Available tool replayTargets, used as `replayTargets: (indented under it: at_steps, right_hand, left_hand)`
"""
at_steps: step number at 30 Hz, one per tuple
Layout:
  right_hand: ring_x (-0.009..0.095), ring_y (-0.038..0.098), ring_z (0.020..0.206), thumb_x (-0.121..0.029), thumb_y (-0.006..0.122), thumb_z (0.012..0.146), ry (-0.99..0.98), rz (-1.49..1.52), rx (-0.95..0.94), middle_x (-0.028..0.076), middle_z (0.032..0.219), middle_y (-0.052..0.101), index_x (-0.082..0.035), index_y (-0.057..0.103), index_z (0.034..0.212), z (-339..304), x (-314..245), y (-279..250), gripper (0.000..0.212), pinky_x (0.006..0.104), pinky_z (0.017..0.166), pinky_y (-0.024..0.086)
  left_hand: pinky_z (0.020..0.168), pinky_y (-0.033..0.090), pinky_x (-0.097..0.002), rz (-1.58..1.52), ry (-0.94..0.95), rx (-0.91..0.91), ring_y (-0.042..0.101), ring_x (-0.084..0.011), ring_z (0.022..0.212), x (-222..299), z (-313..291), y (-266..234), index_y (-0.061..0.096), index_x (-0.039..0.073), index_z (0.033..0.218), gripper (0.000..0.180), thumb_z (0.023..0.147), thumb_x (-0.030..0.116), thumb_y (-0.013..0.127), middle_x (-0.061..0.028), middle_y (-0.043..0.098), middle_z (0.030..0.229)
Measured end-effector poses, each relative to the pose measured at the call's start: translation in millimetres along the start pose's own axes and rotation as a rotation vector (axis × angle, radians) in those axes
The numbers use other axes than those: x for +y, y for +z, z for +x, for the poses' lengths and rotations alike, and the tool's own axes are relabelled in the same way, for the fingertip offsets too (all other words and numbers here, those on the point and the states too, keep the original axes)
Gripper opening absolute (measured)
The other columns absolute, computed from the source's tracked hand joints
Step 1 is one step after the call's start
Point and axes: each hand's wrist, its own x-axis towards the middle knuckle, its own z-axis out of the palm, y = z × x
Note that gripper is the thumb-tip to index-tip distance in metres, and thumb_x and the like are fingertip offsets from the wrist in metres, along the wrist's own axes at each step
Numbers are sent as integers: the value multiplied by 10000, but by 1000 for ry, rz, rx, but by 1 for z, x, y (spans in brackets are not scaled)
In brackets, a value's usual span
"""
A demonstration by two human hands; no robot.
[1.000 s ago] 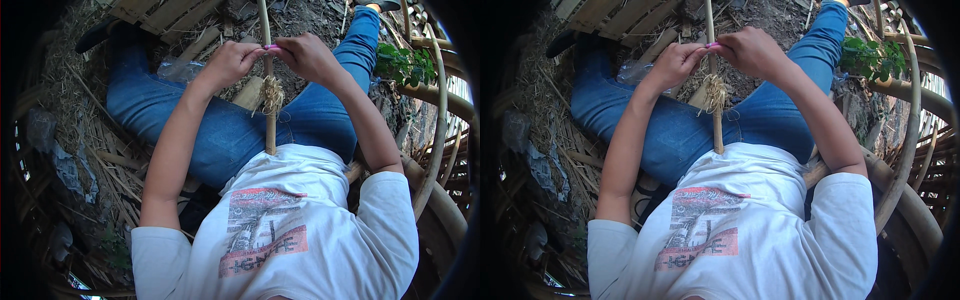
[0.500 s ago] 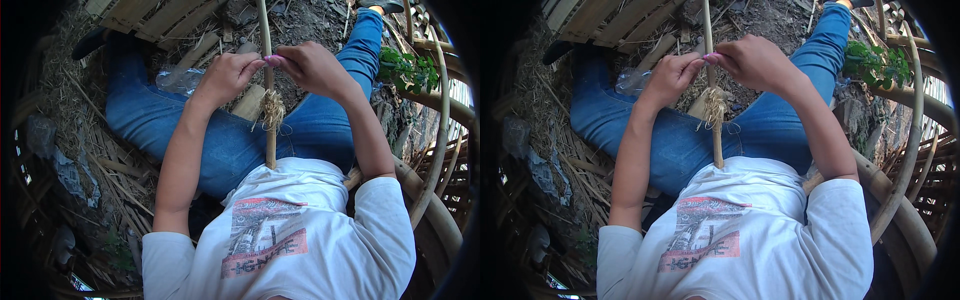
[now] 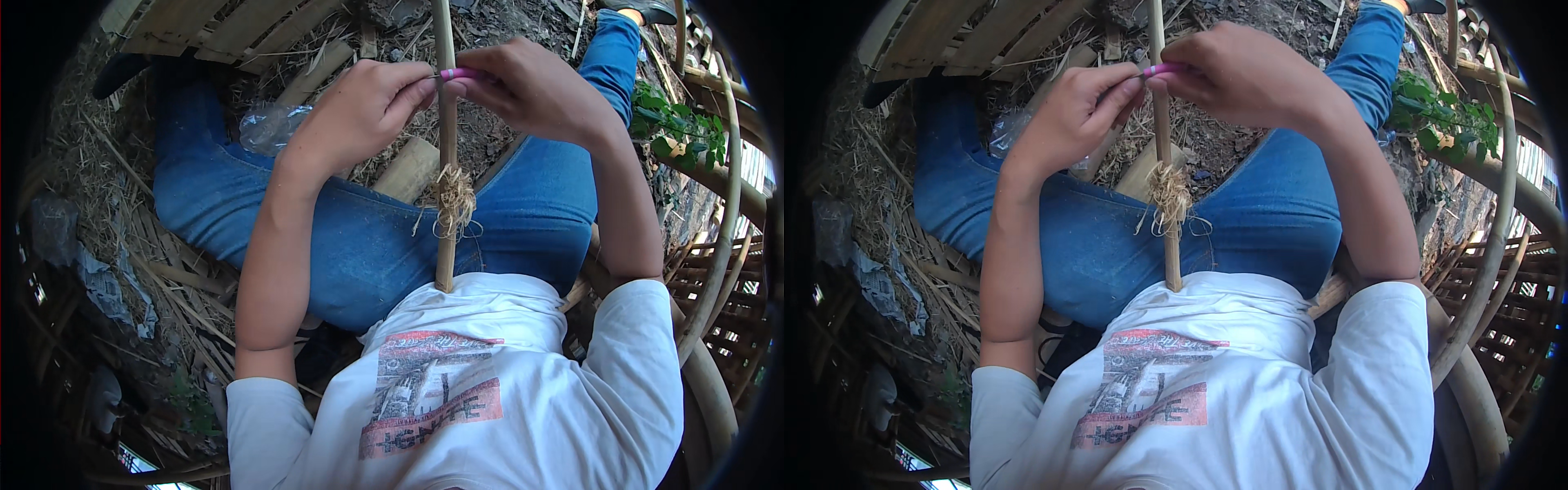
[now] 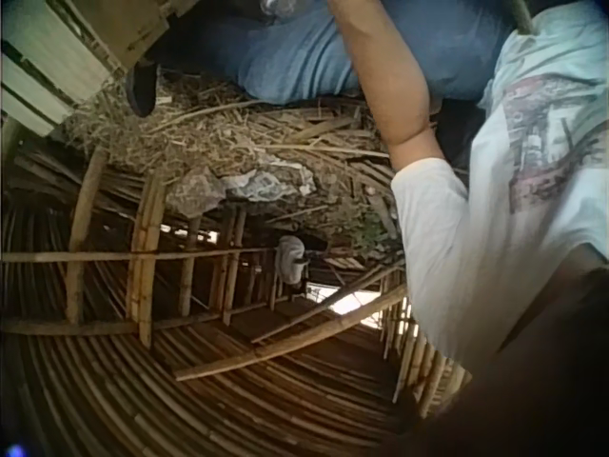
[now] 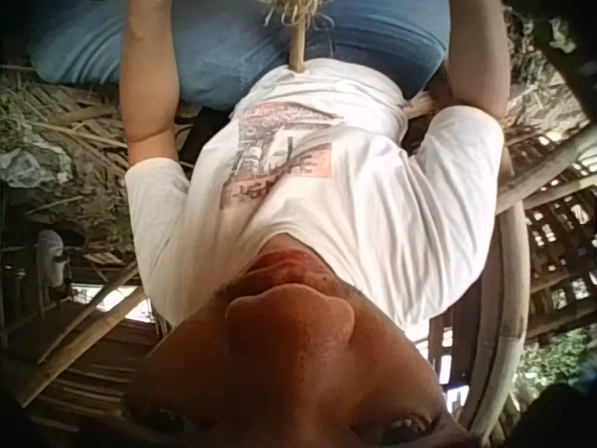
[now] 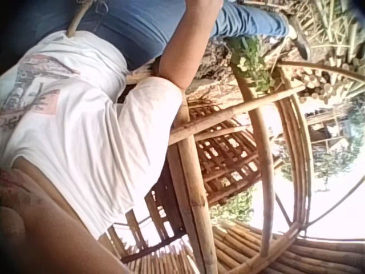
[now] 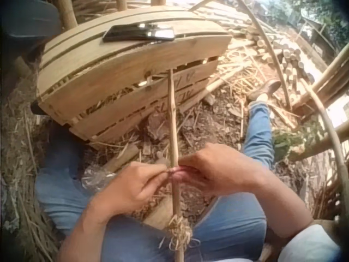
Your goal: The person scrapes and whittles a bamboo stick with a small knife.
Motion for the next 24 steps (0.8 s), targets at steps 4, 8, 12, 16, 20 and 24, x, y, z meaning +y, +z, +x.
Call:
replayTargets:
  at_steps: [4,8,12,16,20,24]
  right_hand:
    - [321,618,561,-293,612,1019,-26,-4,60,168,671,643,-25,736,956,31,-8,-27,302,434,565,482]
    - [292,649,592,-315,587,1030,-55,-163,185,153,715,694,-28,741,896,58,39,-24,353,424,596,521]
    - [257,655,659,-315,542,1060,45,0,77,142,764,712,-19,755,966,67,42,-37,377,399,627,518]
    - [253,672,718,-324,542,1063,94,5,22,153,833,730,-14,759,1030,70,39,-39,380,399,669,526]
    - [278,692,734,-310,564,1051,-28,-88,138,162,856,741,-3,758,1031,71,44,-38,363,413,690,541]
    - [290,697,711,-296,575,1043,-11,-76,166,161,839,745,-3,764,996,67,43,-34,352,411,686,550]
  left_hand:
    - [659,484,-295,72,-33,105,609,-141,723,-17,25,-20,682,-12,1077,258,1059,204,543,-93,665,810]
    - [625,457,-307,-3,76,223,563,-111,685,-24,56,-26,690,-10,1058,290,1061,244,550,-55,633,748]
    - [627,448,-330,21,-76,155,539,-142,678,-15,67,-45,664,-28,1019,221,1035,150,534,-75,621,753]
    - [625,442,-333,60,-57,165,516,-153,660,-22,69,-47,634,-29,928,220,1026,144,539,-74,598,732]
    - [623,445,-331,36,-24,193,531,-151,660,-25,73,-46,625,-26,883,234,1023,144,545,-70,605,725]
    - [613,445,-331,13,-45,188,536,-145,649,-24,75,-45,618,-22,855,243,1021,141,548,-69,603,707]
